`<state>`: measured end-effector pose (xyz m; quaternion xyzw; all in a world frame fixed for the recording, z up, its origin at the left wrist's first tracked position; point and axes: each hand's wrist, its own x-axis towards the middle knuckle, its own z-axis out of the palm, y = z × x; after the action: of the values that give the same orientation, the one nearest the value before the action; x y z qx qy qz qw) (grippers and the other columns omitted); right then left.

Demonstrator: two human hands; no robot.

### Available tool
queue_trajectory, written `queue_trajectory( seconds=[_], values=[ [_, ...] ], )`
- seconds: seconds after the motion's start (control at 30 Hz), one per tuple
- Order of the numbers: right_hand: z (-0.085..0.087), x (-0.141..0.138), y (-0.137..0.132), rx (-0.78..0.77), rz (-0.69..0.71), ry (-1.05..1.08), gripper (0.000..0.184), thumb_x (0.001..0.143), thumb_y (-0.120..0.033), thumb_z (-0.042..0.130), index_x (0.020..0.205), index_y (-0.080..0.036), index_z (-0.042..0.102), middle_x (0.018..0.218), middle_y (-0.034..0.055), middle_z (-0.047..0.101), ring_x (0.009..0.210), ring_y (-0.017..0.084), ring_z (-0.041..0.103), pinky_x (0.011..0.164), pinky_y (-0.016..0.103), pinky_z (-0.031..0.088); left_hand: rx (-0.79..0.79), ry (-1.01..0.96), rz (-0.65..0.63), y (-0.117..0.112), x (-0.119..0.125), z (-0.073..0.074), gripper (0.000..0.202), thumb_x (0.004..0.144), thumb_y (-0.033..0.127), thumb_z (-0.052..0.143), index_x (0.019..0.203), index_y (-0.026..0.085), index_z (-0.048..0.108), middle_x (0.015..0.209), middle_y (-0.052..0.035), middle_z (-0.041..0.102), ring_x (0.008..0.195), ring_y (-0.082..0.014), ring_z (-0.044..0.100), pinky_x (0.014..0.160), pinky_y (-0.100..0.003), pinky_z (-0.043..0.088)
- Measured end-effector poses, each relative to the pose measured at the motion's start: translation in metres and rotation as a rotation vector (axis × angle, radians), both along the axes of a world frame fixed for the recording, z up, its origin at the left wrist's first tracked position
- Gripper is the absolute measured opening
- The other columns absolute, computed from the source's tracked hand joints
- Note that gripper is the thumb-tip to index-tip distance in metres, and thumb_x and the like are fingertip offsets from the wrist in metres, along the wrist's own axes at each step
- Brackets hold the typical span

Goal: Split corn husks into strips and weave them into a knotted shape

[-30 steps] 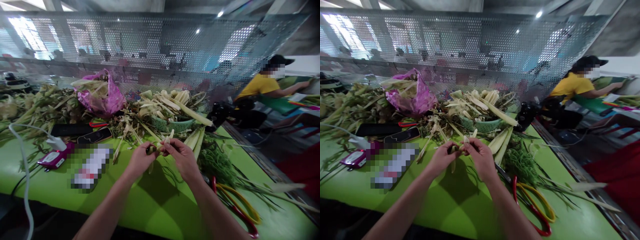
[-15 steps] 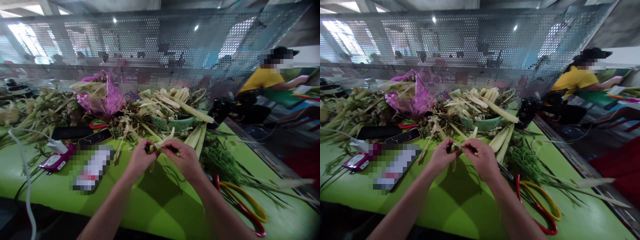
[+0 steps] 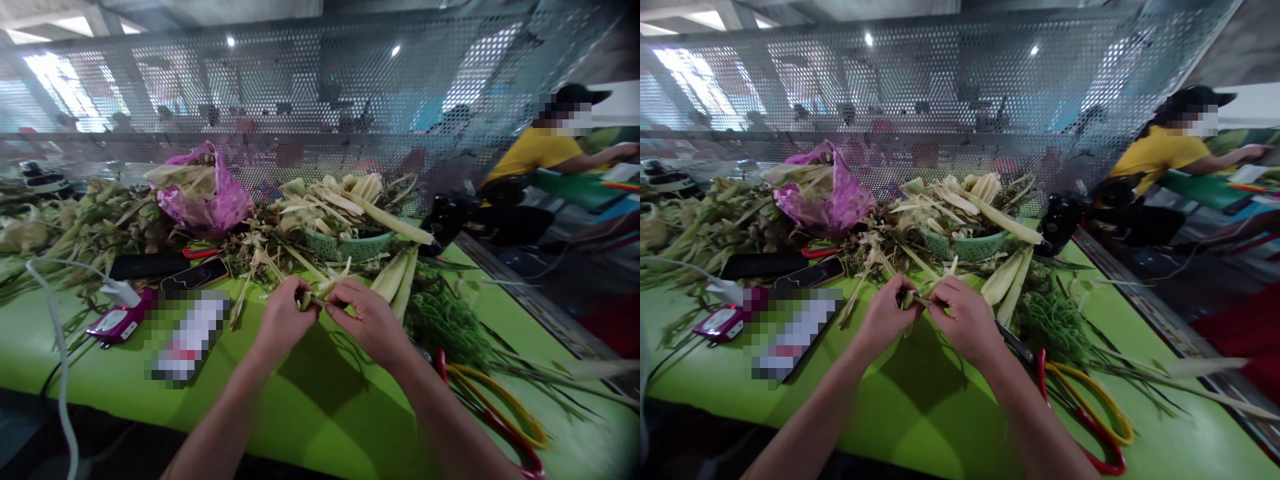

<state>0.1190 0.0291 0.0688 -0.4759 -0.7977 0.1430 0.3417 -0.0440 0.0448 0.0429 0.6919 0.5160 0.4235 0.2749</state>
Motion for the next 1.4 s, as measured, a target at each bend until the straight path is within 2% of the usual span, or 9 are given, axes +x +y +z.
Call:
queue_trajectory(
  seconds=[0.3, 0.43, 0.63, 0.83, 0.93, 1.03, 1.17, 1.27, 1.4],
  values=[
    [-0.008, -0.005, 0.0, -0.019, -0.07, -0.011, 0.009, 0.081, -0.021, 0.056, 0.073, -0.02, 0.056, 0.077, 0.0023, 0.057, 0.07, 0.016, 0.051, 0.062, 0.028, 0.037, 0.051, 0.125, -0.1, -0.005, 0.003, -0.002, 0.015, 0.069, 0.019, 0.058, 0.081, 0.018, 0.05, 0.076, -0.0005, 0.055, 0.072, -0.0144, 0.049, 0.064, -0.025, 0.033],
    [-0.012, -0.002, 0.002, -0.018, -0.159, 0.117, 0.004, 0.078, -0.023, 0.062, 0.078, -0.021, 0.059, 0.077, 0.0014, 0.061, 0.071, 0.017, 0.055, 0.065, 0.029, 0.041, -0.039, 0.027, -0.156, -0.007, 0.002, 0.003, 0.018, 0.069, 0.025, 0.061, 0.082, 0.019, 0.05, 0.075, 0.0008, 0.053, 0.069, -0.0133, 0.046, 0.061, -0.024, 0.032],
    [-0.003, 0.001, 0.0, 0.08, -0.068, 0.206, 0.009, 0.083, -0.02, 0.056, 0.086, -0.02, 0.065, 0.086, 0.0055, 0.06, 0.077, 0.017, 0.058, 0.067, 0.029, 0.047, -0.228, -0.234, -0.315, -0.005, -0.006, 0.01, 0.013, 0.077, 0.02, 0.047, 0.088, 0.018, 0.053, 0.082, -0.0007, 0.056, 0.077, -0.0139, 0.048, 0.07, -0.025, 0.037],
    [-0.003, 0.0, 0.0, 0.154, -0.043, 0.162, 0.014, 0.084, -0.015, 0.055, 0.089, -0.02, 0.068, 0.087, 0.0055, 0.058, 0.083, 0.018, 0.058, 0.074, 0.031, 0.048, -0.216, -0.297, -0.353, -0.002, -0.006, 0.006, 0.009, 0.08, 0.022, 0.051, 0.087, 0.017, 0.054, 0.08, -0.0004, 0.054, 0.077, -0.0141, 0.048, 0.073, -0.027, 0.038],
    [-0.006, -0.001, 0.0, 0.151, -0.015, 0.158, 0.015, 0.084, -0.014, 0.055, 0.09, -0.021, 0.067, 0.088, 0.0052, 0.059, 0.085, 0.018, 0.058, 0.076, 0.031, 0.048, -0.214, -0.352, -0.364, 0.0, -0.003, 0.002, 0.011, 0.08, 0.025, 0.056, 0.085, 0.016, 0.054, 0.077, -0.0002, 0.053, 0.074, -0.013, 0.047, 0.071, -0.026, 0.038],
    [-0.006, -0.002, -0.002, 0.104, 0.003, 0.198, 0.021, 0.085, -0.016, 0.054, 0.101, -0.022, 0.064, 0.094, 0.005, 0.06, 0.083, 0.017, 0.058, 0.077, 0.032, 0.048, -0.279, -0.46, -0.358, 0.002, 0.001, -0.001, 0.017, 0.077, 0.029, 0.063, 0.082, 0.015, 0.054, 0.074, 0.0, 0.053, 0.069, -0.0115, 0.047, 0.066, -0.025, 0.038],
    [-0.001, -0.003, -0.005, 0.104, -0.068, 0.239, 0.037, 0.084, -0.021, 0.057, 0.12, -0.025, 0.054, 0.108, 0.0068, 0.057, 0.086, 0.018, 0.057, 0.08, 0.034, 0.049, -0.356, -0.629, -0.249, 0.005, 0.003, -0.004, 0.025, 0.07, 0.032, 0.071, 0.078, 0.014, 0.056, 0.07, 0.0007, 0.055, 0.063, -0.0092, 0.047, 0.061, -0.023, 0.037],
    [0.001, -0.003, -0.005, 0.119, -0.138, 0.175, 0.045, 0.078, -0.027, 0.065, 0.121, -0.026, 0.052, 0.113, 0.0083, 0.052, 0.098, 0.022, 0.055, 0.084, 0.036, 0.048, -0.35, -0.72, -0.202, 0.006, 0.001, -0.004, 0.026, 0.068, 0.032, 0.073, 0.082, 0.014, 0.059, 0.075, -0.0011, 0.06, 0.068, -0.0098, 0.052, 0.064, -0.023, 0.04],
    [-0.003, -0.004, -0.001, 0.039, -0.149, 0.095, 0.05, 0.075, -0.03, 0.067, 0.123, -0.025, 0.051, 0.111, 0.0089, 0.054, 0.102, 0.025, 0.055, 0.087, 0.039, 0.047, -0.347, -0.779, -0.23, 0.006, 0.0, -0.005, 0.028, 0.067, 0.028, 0.074, 0.088, 0.014, 0.062, 0.082, -0.0031, 0.064, 0.076, -0.0117, 0.056, 0.072, -0.024, 0.043]
  ],
)
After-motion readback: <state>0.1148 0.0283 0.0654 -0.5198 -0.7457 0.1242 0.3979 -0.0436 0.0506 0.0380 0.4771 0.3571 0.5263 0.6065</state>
